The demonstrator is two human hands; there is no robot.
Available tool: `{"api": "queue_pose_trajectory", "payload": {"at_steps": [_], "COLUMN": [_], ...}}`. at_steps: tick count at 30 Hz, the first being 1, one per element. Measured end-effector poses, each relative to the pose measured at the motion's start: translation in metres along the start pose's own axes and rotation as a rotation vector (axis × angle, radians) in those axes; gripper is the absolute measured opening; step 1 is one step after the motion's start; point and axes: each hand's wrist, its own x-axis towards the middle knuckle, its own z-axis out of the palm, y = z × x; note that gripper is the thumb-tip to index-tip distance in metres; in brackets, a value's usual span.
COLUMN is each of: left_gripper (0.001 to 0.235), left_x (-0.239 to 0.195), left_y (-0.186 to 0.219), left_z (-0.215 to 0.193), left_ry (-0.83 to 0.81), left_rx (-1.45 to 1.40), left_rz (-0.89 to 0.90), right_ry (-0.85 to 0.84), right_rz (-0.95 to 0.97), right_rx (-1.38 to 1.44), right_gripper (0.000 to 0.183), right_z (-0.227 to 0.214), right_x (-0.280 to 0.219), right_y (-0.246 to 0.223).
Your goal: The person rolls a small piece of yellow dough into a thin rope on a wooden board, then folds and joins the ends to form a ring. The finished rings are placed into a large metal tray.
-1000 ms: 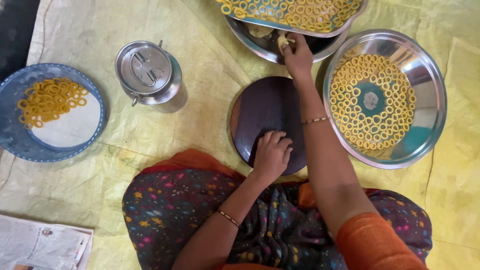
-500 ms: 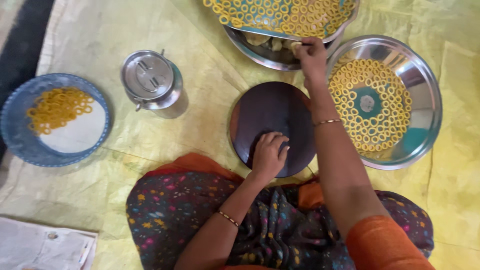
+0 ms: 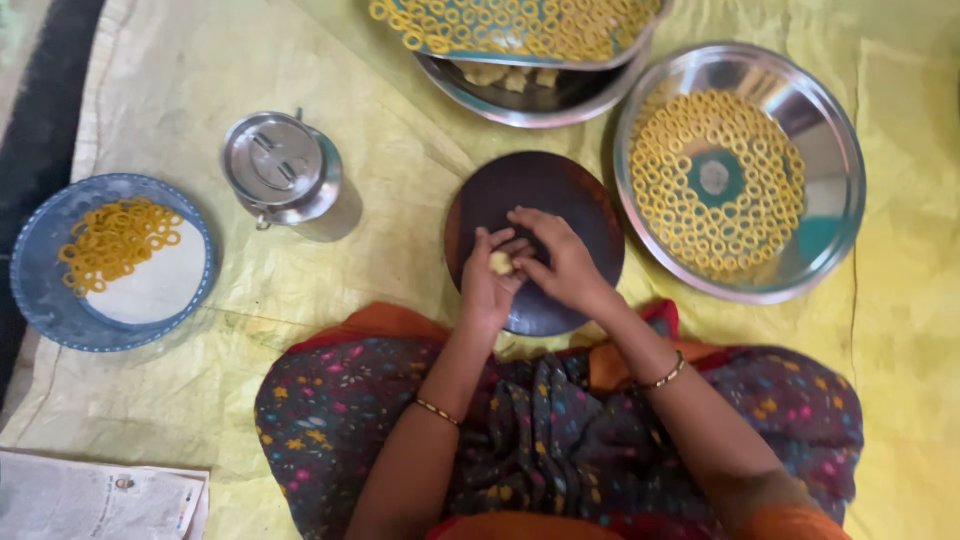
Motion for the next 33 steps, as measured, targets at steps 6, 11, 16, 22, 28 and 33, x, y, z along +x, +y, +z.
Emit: {"api": "queue_pose_trajectory", "payload": {"at_steps": [6,11,16,22,28,33], "left_gripper": [0.036,0.034,0.023,0.026,0.063,0.076], "left_x": [-0.01,-0.026,-0.051,-0.061,-0.048,0.001], "left_y": [-0.024,-0.025,-0.021,-0.025,-0.03,-0.022], "left_z": [-0.007,-0.003,0.009,0.022,0.034,0.055], "left_ry": [0.03,0.051,0.035,-0.05,-0.123,-0.151], "left_rx": [0.593,1.247,1.639,1.936,2.232,2.326], "left_rz": [0.184,0.637,0.947,0.87,1.065,0.922], "right_ry": [0.12,0.188,0.228,0.208,0.17,0.251], "right_rz": [0.007,0.199,0.325,0.49,0.726,0.641], "right_rx": [-0.448,-0.883,-0.932,-0.969,-0.892,-0.923], "right_gripper": [0.051,0.028,0.028,0.026,0.018,0.029], "right_z": [-0.046,-0.099,-0.096,-0.094,-0.139,-0.13], "right_x": [-0.086,-0.123,-0.12,-0.12,-0.137,-0.124], "right_y": [0.023,0.092,0.137,0.161,0.163,0.129]}}
